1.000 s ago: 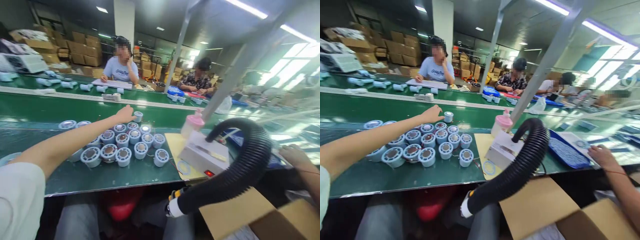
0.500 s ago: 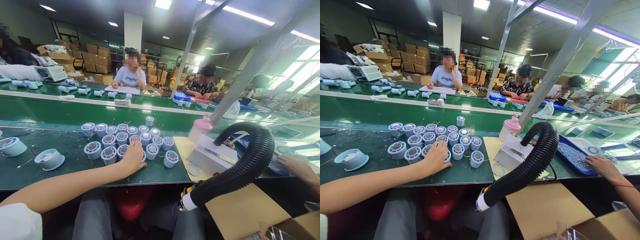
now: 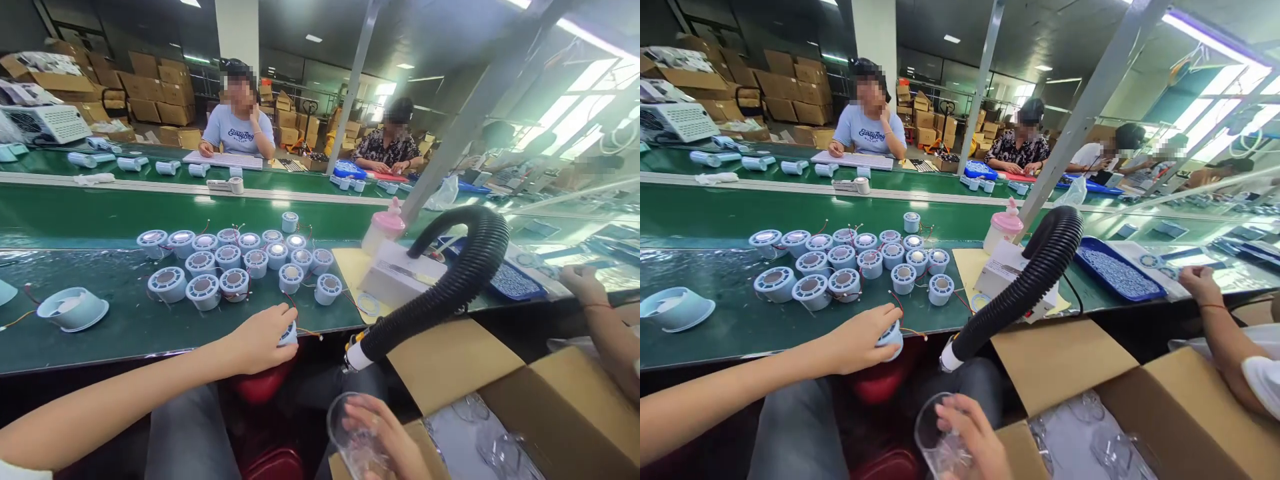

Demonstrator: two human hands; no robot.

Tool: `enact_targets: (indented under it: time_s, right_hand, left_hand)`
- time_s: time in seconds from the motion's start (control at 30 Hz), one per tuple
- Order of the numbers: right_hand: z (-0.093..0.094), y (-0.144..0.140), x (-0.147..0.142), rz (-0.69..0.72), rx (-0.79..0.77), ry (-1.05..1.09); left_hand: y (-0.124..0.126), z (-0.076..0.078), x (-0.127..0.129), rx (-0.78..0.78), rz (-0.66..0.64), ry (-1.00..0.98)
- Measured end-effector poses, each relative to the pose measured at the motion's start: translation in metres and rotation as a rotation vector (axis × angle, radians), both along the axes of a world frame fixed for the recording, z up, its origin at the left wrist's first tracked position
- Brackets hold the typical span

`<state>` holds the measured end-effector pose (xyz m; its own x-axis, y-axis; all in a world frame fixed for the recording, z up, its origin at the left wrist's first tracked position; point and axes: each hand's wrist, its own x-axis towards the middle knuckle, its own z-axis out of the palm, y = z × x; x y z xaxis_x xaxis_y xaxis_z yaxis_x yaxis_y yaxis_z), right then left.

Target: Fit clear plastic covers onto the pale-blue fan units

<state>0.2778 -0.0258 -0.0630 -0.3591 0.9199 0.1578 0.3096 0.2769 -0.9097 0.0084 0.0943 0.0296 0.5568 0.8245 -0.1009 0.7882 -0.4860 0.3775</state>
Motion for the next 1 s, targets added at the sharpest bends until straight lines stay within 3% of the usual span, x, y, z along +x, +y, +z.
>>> enact_targets:
  time_s: [0.07,0.13,0.2,0.27,0.4,0.5,0.63,0.8,0.87,1.0]
  right_hand:
    - [0.01,-0.002,-0.027,-0.008,0.227,-0.188]
    - [0.022,-0.001,-0.045,-0.056,0.396,-0.354]
    - [0.033,0.002,-0.057,-0.11,0.45,-0.487]
    - [0.04,0.005,-0.064,-0.149,0.392,-0.566]
    - [0.043,0.007,-0.065,-0.026,0.085,-0.517]
    - [0.047,0.007,-0.061,0.029,-0.139,-0.31]
    - [0.055,0.008,-0.059,-0.09,-0.238,-0.097]
    - [0.058,0.015,-0.058,-0.199,-0.379,0.08]
    - [0.053,0.018,-0.056,-0.209,-0.466,0.207]
    - [0.039,0.021,-0.049,-0.208,-0.604,0.432]
  left_hand:
    - [-0.008,0.002,0.002,-0.117,-0.034,-0.071]
    - [-0.019,0.001,0.003,-0.364,-0.036,-0.16]
    - [-0.029,-0.002,0.004,-0.657,-0.028,-0.268]
    - [-0.037,-0.005,0.005,-0.796,-0.059,-0.373]
    - [-0.049,-0.012,0.007,-0.59,-0.14,-0.433]
    - [-0.057,-0.021,0.008,-0.496,-0.067,-0.496]
    - [-0.066,-0.042,0.009,-0.518,0.112,-0.689]
    - [-0.069,-0.06,0.009,-0.446,0.009,-0.694]
    - [-0.07,-0.061,0.007,-0.49,-0.019,-0.679]
    - [-0.076,-0.056,0.005,-0.815,0.048,-0.815]
